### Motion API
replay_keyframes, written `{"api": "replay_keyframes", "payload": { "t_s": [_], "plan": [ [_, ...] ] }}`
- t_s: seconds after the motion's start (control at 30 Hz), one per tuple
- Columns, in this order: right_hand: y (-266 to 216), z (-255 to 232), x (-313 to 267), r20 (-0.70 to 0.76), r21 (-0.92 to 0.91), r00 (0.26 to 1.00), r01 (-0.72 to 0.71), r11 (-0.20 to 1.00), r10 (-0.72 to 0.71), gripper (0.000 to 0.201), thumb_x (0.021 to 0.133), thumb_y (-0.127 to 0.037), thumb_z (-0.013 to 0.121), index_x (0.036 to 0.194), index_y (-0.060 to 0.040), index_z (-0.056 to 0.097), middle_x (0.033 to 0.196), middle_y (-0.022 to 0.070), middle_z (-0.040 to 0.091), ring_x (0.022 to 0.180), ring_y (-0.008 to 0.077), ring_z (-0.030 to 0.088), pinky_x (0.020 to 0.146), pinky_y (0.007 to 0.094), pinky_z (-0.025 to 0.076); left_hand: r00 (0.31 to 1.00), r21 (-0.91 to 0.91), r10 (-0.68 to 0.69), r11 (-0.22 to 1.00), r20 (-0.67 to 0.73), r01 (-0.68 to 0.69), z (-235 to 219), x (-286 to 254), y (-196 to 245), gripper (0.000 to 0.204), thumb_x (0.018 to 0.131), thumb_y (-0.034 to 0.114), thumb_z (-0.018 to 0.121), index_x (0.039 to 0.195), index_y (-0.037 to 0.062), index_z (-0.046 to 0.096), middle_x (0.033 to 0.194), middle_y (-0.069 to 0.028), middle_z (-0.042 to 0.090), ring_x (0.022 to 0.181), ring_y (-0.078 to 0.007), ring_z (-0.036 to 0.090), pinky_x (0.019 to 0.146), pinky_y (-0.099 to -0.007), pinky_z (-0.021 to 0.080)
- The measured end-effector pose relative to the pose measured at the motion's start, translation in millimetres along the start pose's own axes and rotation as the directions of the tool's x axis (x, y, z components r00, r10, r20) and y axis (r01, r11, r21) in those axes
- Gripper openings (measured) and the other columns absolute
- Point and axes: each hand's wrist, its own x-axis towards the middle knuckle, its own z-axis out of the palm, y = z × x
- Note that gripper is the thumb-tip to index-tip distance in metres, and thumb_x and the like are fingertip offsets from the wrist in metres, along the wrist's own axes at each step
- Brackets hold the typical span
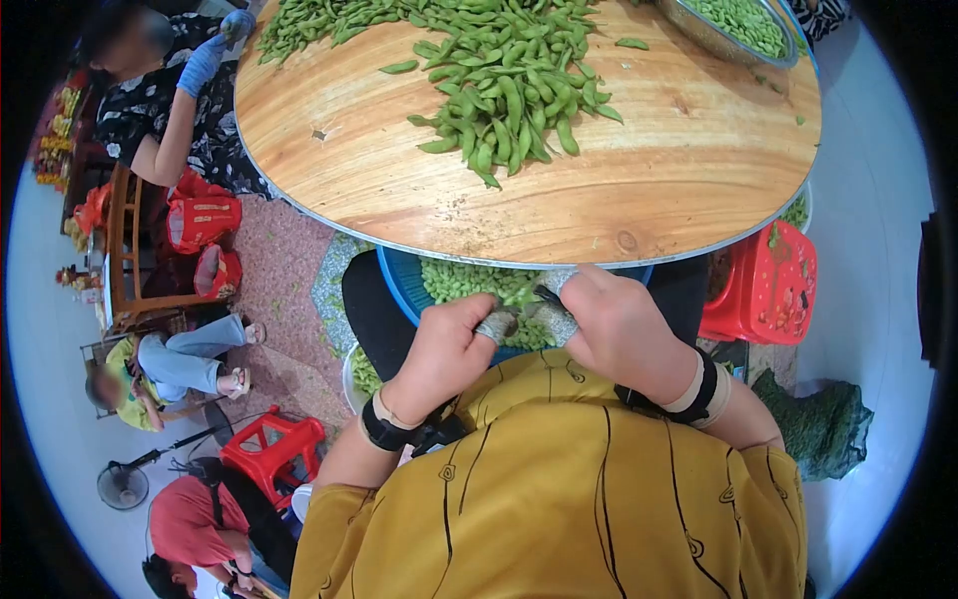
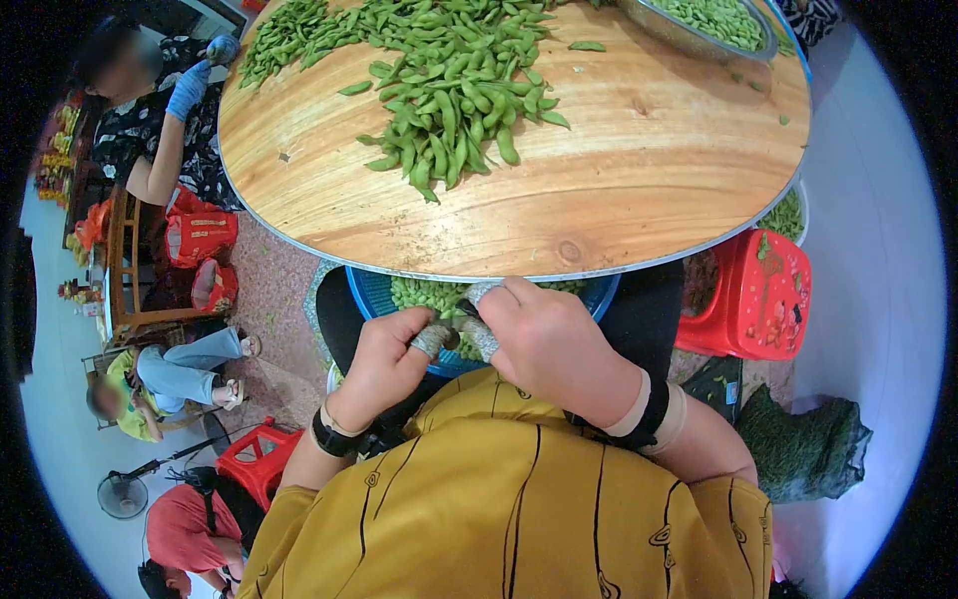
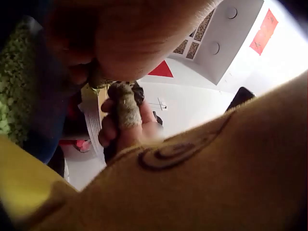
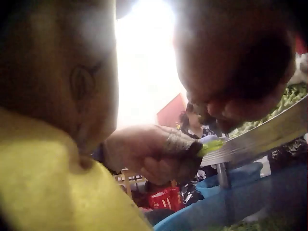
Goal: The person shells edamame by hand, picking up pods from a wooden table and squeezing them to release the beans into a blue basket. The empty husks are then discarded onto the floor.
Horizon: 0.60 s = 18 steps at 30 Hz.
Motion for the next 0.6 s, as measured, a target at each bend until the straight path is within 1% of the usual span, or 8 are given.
{"api": "replay_keyframes", "payload": {
  "t_s": [0.07,0.17,0.23,0.27,0.33,0.47,0.53,0.6],
  "plan": [
    [1,2,3,-0.087,0.058,0.995,0.045,0.997,-0.04,0.018,0.071,-0.006,0.065,0.082,-0.0026,0.051,0.069,0.014,0.054,0.064,0.0349,0.059,0.055,0.0402,0.048,0.981,0.051,0.189,0.98,0.05,-0.192,-1,3,12,0.011,0.079,0.005,0.057,0.088,0.0013,0.062,0.071,-0.0208,0.059,0.067,-0.0384,0.059,0.058,-0.0384,0.047],
    [2,-6,6,0.061,0.317,0.996,-0.081,0.945,0.065,0.018,0.078,-0.008,0.066,0.089,-0.0017,0.053,0.067,0.0116,0.055,0.061,0.0272,0.06,0.053,0.0365,0.047,0.933,-0.047,0.321,0.947,0.162,-0.318,-6,6,24,0.011,0.08,0.009,0.06,0.089,0.0042,0.064,0.071,-0.0177,0.059,0.069,-0.0366,0.06,0.057,-0.038,0.047],
    [-2,-23,12,0.417,0.605,0.891,-0.421,0.676,0.181,0.027,0.082,-0.014,0.068,0.1,-0.0003,0.054,0.069,0.0095,0.057,0.06,0.0174,0.06,0.053,0.0334,0.047,0.872,-0.225,0.38,0.92,0.308,-0.322,-11,7,25,0.01,0.084,0.009,0.06,0.092,0.0037,0.063,0.07,-0.0137,0.058,0.063,-0.0293,0.06,0.057,-0.0325,0.047],
    [-1,-24,11,0.417,0.603,0.89,-0.424,0.676,0.187,0.027,0.082,-0.014,0.068,0.1,-0.0003,0.054,0.069,0.0095,0.057,0.06,0.0174,0.06,0.053,0.0334,0.047,0.87,-0.23,0.383,0.918,0.311,-0.323,-12,8,25,0.01,0.084,0.009,0.06,0.092,0.0037,0.063,0.07,-0.0137,0.058,0.063,-0.0293,0.06,0.057,-0.0325,0.047],
    [1,-27,11,0.669,0.663,0.711,-0.703,0.257,0.219,0.034,0.082,-0.018,0.07,0.107,-0.0001,0.055,0.069,0.0064,0.057,0.061,0.0102,0.057,0.053,0.032,0.046,0.874,-0.489,0.293,0.869,0.388,-0.074,-13,8,25,0.01,0.088,0.009,0.058,0.094,0.0022,0.063,0.069,-0.0086,0.059,0.059,-0.0181,0.058,0.056,-0.028,0.045],
    [0,-21,13,0.571,0.624,0.749,-0.662,0.415,0.337,0.028,0.081,-0.017,0.068,0.099,0.0014,0.056,0.068,0.0111,0.058,0.06,0.0203,0.06,0.055,0.0362,0.047,0.92,-0.499,0.051,0.851,0.389,0.164,-34,-4,12,0.012,0.09,0.009,0.055,0.095,0.001,0.062,0.07,-0.004,0.06,0.06,-0.0099,0.054,0.056,-0.0255,0.044],
    [16,-14,10,0.322,0.233,0.945,-0.139,0.962,0.058,0.022,0.081,-0.018,0.065,0.089,0.0015,0.058,0.071,0.0183,0.06,0.062,0.034,0.061,0.058,0.0412,0.047,0.993,-0.248,-0.007,0.968,0.119,0.037,-52,-12,-2,0.012,0.088,0.009,0.056,0.089,-0.0005,0.063,0.07,-0.006,0.061,0.059,-0.0127,0.056,0.055,-0.0275,0.044],
    [12,-28,21,0.351,0.178,0.931,-0.174,0.969,0.102,0.022,0.078,-0.018,0.068,0.092,-0.0008,0.062,0.076,0.0183,0.06,0.066,0.0353,0.058,0.061,0.0376,0.047,0.984,0.182,0.016,0.983,-0.176,0.016,-69,-21,-23,0.012,0.085,0.012,0.06,0.083,-0.0006,0.062,0.07,-0.0128,0.061,0.059,-0.0256,0.059,0.056,-0.0339,0.046]
  ]
}}
